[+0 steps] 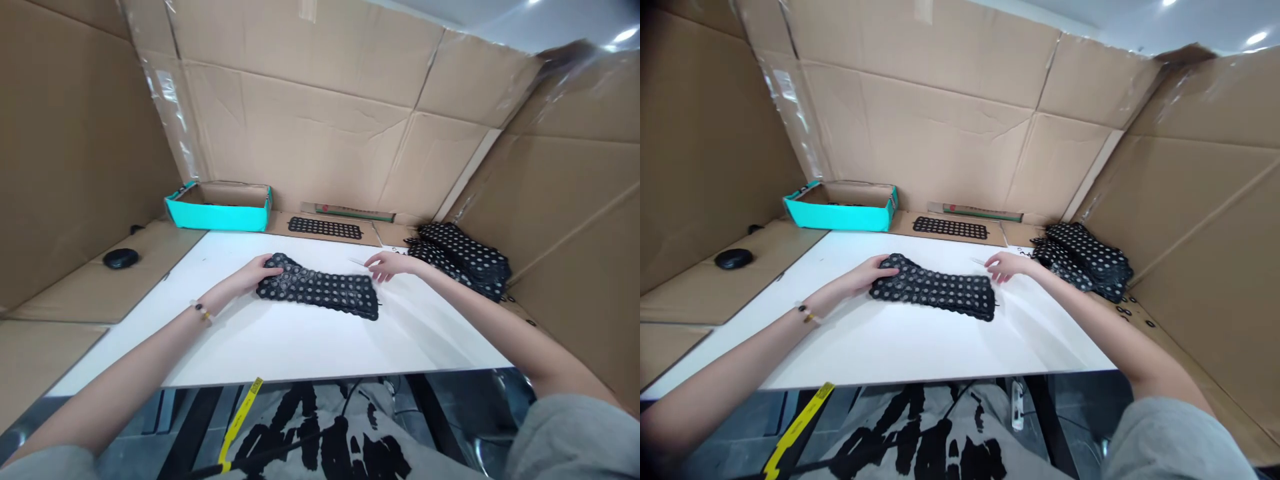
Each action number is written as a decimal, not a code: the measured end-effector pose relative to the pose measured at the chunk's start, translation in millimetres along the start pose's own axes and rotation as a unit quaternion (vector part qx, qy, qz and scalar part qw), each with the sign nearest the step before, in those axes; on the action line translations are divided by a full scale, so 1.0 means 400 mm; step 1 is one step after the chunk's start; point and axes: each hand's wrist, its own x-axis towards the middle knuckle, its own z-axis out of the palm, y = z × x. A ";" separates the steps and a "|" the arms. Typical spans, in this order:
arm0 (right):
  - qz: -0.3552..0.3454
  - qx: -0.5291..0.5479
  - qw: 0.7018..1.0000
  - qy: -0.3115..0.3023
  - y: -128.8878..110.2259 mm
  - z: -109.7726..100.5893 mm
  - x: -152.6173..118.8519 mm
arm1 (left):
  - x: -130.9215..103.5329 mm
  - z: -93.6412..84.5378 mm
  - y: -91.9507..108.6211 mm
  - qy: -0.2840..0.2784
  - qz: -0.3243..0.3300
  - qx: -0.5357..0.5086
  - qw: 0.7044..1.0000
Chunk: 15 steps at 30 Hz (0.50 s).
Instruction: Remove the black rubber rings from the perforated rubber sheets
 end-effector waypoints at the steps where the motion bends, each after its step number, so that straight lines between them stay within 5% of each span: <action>1: 0.035 -0.078 0.994 0.070 0.045 -0.025 0.005 | 0.005 -0.001 -0.004 0.006 0.016 0.034 0.999; 4: 0.123 -0.236 0.922 0.282 0.202 -0.135 -0.011 | 0.018 -0.004 -0.012 0.014 0.033 0.086 0.996; 6: 0.227 -0.274 0.846 0.398 0.320 -0.200 -0.042 | 0.023 -0.006 -0.016 0.002 0.024 0.082 0.996; 8: 0.314 -0.275 0.812 0.409 0.431 -0.237 -0.075 | 0.024 -0.006 -0.017 0.002 0.006 0.071 0.997; 11: 0.321 -0.255 0.832 0.374 0.540 -0.252 -0.105 | 0.021 -0.003 -0.013 0.002 -0.014 0.054 0.998; 15: 0.298 -0.286 0.843 0.346 0.551 -0.272 -0.112 | 0.015 0.003 -0.004 0.003 -0.025 0.036 0.999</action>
